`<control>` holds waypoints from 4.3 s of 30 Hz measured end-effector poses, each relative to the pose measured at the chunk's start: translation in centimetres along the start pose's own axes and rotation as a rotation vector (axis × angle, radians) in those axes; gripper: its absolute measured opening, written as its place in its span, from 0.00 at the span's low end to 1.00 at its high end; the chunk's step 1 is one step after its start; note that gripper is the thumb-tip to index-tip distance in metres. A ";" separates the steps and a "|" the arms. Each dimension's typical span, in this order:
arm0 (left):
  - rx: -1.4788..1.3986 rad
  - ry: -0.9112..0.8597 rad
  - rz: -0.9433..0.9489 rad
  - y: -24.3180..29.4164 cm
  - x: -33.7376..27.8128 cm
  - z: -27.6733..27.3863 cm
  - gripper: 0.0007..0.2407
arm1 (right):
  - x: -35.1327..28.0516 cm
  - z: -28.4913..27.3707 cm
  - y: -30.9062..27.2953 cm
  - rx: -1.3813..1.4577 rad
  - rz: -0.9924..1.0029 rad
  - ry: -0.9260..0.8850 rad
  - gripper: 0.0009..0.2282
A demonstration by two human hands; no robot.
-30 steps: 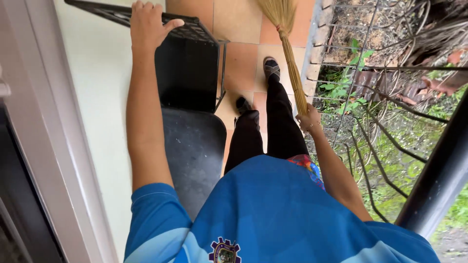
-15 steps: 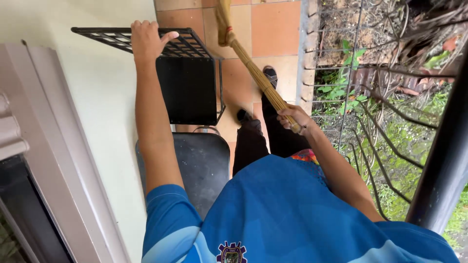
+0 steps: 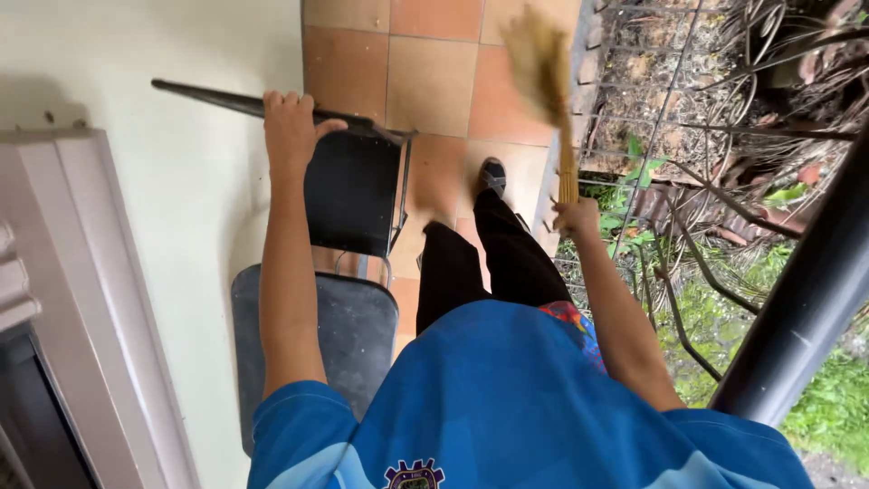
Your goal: Sweep the tiled floor of an outdoor balcony using a broom, moving chairs to clean the entire area.
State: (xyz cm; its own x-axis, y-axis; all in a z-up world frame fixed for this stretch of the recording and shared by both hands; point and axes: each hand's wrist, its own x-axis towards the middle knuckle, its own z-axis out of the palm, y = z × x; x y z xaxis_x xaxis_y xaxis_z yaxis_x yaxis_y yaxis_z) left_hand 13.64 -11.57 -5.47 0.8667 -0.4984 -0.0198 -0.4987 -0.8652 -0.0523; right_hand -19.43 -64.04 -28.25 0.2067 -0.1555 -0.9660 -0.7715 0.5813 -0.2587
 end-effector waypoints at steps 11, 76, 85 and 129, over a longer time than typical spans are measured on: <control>-0.031 0.042 -0.024 0.3 -1.0 0.0 0.32 | -18.2 9.9 0.9 -0.112 -0.154 -0.242 0.16; -0.462 -0.122 -0.310 5.3 -0.1 -2.2 0.19 | -3.0 26.2 -12.1 0.082 0.549 -0.670 0.10; -0.540 -0.103 -0.306 5.4 1.0 -3.3 0.18 | -1.7 10.2 -22.1 0.116 0.173 -0.159 0.17; -0.890 -0.080 -0.191 6.5 23.5 -1.5 0.10 | -13.5 30.7 -34.4 -0.191 -0.121 -0.192 0.12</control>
State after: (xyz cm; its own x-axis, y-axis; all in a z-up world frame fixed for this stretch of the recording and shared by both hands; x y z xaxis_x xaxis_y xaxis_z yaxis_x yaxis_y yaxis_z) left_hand 30.79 -28.96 -4.74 0.9168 -0.3655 -0.1609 -0.1405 -0.6725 0.7267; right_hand 22.79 -57.43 -6.26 0.4001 -0.0500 -0.9151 -0.8297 0.4042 -0.3849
